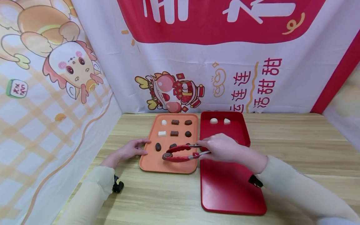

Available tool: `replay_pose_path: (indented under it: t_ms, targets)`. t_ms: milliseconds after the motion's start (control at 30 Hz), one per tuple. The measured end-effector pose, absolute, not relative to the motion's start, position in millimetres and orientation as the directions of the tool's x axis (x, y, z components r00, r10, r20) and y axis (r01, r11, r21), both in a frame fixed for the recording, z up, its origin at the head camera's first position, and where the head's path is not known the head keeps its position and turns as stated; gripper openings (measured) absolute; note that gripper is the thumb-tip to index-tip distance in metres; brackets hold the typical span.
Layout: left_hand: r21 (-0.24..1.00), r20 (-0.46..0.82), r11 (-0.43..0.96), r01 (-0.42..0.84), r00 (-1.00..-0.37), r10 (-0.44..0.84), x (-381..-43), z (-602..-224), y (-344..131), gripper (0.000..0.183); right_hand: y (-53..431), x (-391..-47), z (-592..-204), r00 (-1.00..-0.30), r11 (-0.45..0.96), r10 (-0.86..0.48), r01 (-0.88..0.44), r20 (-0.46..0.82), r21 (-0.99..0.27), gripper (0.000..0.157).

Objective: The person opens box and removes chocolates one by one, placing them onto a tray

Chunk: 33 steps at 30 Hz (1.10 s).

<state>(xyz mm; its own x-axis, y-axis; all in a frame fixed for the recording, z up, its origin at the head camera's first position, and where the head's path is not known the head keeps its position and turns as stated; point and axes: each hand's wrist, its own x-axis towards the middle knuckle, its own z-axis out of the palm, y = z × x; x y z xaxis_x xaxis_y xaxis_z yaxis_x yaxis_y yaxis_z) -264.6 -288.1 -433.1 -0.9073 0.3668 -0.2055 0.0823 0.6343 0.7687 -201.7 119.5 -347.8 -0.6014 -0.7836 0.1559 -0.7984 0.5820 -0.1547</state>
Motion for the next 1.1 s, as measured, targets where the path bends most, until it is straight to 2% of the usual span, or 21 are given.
replay_pose_path:
  t_ms: [200, 767, 1100]
  targets:
    - [0.759, -0.211, 0.646, 0.078, -0.91, 0.357, -264.2, -431.7, -287.2, 0.057, 100.9, -207.7, -350.9, -0.587, 0.57, -0.797, -0.809, 0.141, -0.143, 0.029]
    - [0.751, -0.211, 0.655, 0.086, -0.908, 0.362, -263.7, -430.1, -288.0, 0.056, 67.4, -219.4, -359.1, -0.602, 0.59, -0.797, -0.794, 0.048, -0.147, 0.03]
    - [0.745, -0.213, 0.661, 0.087, -0.908, 0.36, -264.5, -431.4, -288.2, 0.055, 60.0, -221.5, -364.5, -0.601, 0.59, -0.798, -0.795, 0.045, -0.142, 0.033]
